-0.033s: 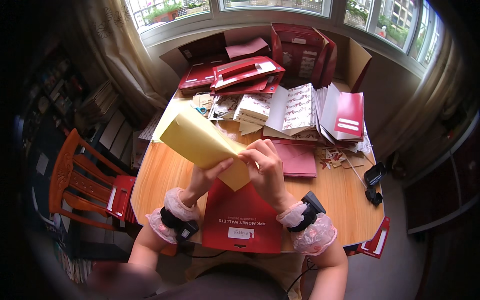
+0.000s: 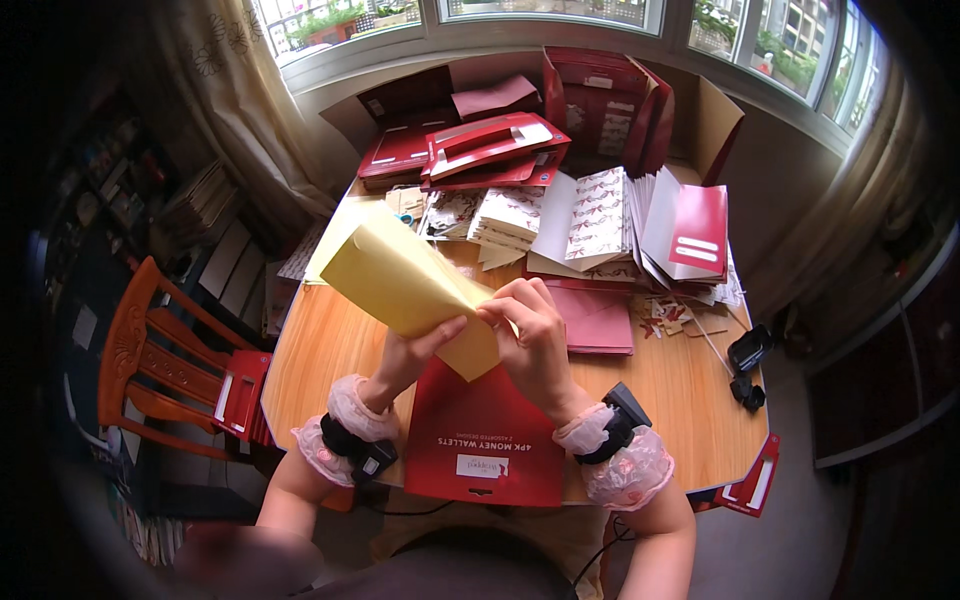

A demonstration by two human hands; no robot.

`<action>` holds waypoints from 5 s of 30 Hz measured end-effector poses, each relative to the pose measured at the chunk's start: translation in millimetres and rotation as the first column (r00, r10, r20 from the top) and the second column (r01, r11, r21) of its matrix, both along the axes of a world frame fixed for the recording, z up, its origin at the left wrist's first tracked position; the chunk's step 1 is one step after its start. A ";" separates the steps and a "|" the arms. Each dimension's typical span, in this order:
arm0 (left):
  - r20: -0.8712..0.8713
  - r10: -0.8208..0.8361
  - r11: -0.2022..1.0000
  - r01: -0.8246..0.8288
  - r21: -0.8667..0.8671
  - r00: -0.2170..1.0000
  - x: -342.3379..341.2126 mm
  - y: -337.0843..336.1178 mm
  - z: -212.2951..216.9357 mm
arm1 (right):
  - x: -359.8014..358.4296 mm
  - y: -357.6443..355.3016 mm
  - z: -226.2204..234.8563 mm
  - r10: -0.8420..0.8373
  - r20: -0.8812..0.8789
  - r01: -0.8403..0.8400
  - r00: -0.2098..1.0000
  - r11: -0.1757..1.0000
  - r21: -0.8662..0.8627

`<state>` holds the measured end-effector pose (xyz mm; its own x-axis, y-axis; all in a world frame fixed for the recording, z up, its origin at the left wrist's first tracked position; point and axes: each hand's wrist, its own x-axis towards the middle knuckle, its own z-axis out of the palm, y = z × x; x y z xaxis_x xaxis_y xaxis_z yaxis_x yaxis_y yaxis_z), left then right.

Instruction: Assembling red cardboard money wallet packaging by hand.

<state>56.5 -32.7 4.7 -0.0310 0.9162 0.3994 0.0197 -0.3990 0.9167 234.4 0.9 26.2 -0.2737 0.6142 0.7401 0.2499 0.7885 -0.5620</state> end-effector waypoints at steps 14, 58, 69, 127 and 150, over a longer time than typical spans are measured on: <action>-0.066 -0.035 0.997 0.030 -0.068 0.997 -5.9 -2.8 6.9 | 4.1 8.0 -10.5 0.051 -0.072 -0.069 0.996 0.958 -0.278; -0.010 0.037 0.924 -0.038 -0.381 0.999 -163.4 16.6 26.1 | 8.1 22.3 -25.6 0.155 -0.289 -0.299 0.945 0.767 -0.568; -0.030 0.324 0.871 -0.311 -0.380 0.946 -216.0 -13.1 4.6 | 23.4 36.3 -22.1 0.088 -0.355 -0.309 0.931 0.708 -0.635; -0.806 -0.270 0.960 0.210 -0.185 0.526 -24.7 1.1 -1.9 | 35.5 10.0 -36.7 -0.470 0.468 0.515 0.749 0.856 0.035; -0.425 -0.534 0.765 0.204 -0.610 0.731 -34.5 1.9 1.4 | 17.8 -4.7 -46.2 -0.130 0.487 0.181 0.864 0.982 -0.059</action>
